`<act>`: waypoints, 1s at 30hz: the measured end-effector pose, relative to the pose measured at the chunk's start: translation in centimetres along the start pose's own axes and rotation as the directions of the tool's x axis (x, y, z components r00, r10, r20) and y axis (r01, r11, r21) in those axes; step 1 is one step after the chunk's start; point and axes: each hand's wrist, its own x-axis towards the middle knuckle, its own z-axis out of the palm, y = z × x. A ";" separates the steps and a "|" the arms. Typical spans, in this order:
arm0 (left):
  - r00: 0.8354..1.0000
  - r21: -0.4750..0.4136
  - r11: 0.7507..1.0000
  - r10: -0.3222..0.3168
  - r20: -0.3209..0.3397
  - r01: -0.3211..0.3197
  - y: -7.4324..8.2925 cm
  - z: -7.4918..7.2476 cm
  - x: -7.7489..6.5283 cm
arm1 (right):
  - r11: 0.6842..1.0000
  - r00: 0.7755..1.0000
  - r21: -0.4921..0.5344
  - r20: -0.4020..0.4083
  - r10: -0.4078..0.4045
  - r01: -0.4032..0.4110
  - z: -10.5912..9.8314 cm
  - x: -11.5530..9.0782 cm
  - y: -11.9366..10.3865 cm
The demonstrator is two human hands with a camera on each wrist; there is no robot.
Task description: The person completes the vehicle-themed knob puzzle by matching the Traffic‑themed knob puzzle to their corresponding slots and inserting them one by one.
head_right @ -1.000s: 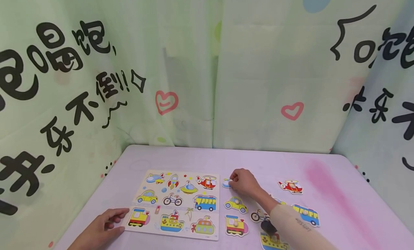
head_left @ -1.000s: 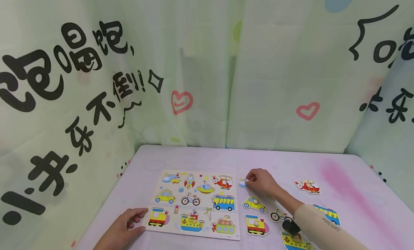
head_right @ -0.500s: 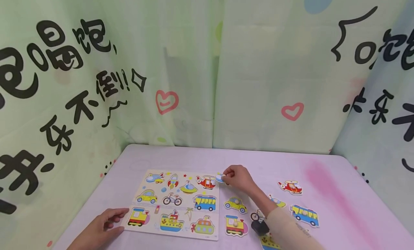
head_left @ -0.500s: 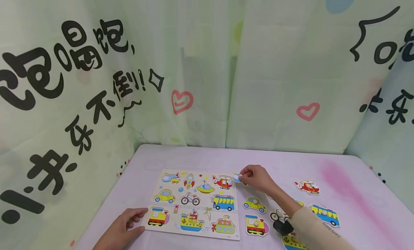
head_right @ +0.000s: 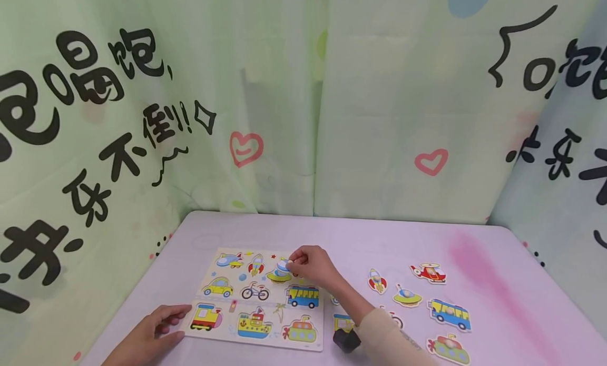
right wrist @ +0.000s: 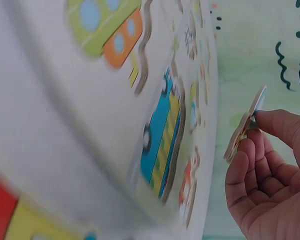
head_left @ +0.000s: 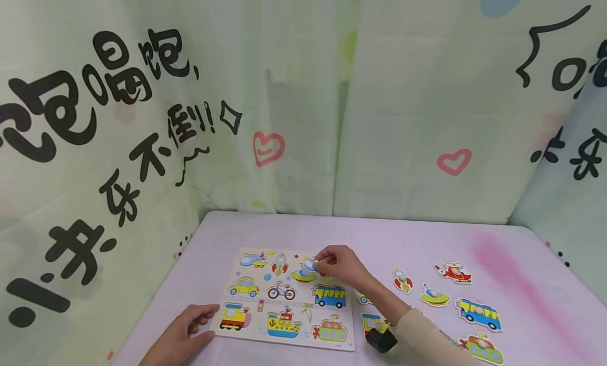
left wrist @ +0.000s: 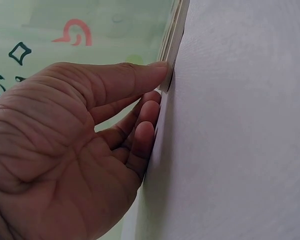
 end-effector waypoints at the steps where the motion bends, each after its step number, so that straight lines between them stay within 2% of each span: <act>1: 1.000 0.001 1.000 -0.004 -0.003 0.004 0.0 0.0 0.0 | 1.000 1.000 0.007 0.007 -0.009 0.008 0.5 0.1 -0.3; 6: 1.000 0.008 1.000 -0.023 -0.011 0.024 0.0 -0.1 0.0 | 0.998 0.998 0.030 0.042 -0.054 0.053 2.7 0.9 -2.0; 10: 1.000 0.005 1.000 0.001 -0.016 -0.001 -0.1 0.0 0.0 | 0.995 0.993 0.044 0.062 -0.096 0.094 4.5 1.7 -2.9; 17: 0.999 0.005 0.999 0.041 -0.007 -0.041 -0.3 0.1 -0.1 | 0.997 0.994 0.027 0.079 -0.074 0.073 7.3 3.4 -3.9; 22: 0.999 0.003 0.999 0.036 -0.016 -0.036 -0.1 0.2 -0.2 | 0.999 0.997 -0.012 0.059 -0.046 0.047 8.9 4.6 -4.6; 28: 0.999 0.014 1.000 -0.022 -0.025 0.023 0.1 0.3 0.0 | 0.996 0.997 -0.038 0.011 -0.079 0.079 10.0 5.9 -5.5; 30: 0.999 0.014 1.000 -0.024 -0.021 0.024 0.1 0.3 0.1 | 0.995 0.997 -0.053 -0.006 -0.081 0.080 10.3 6.3 -5.6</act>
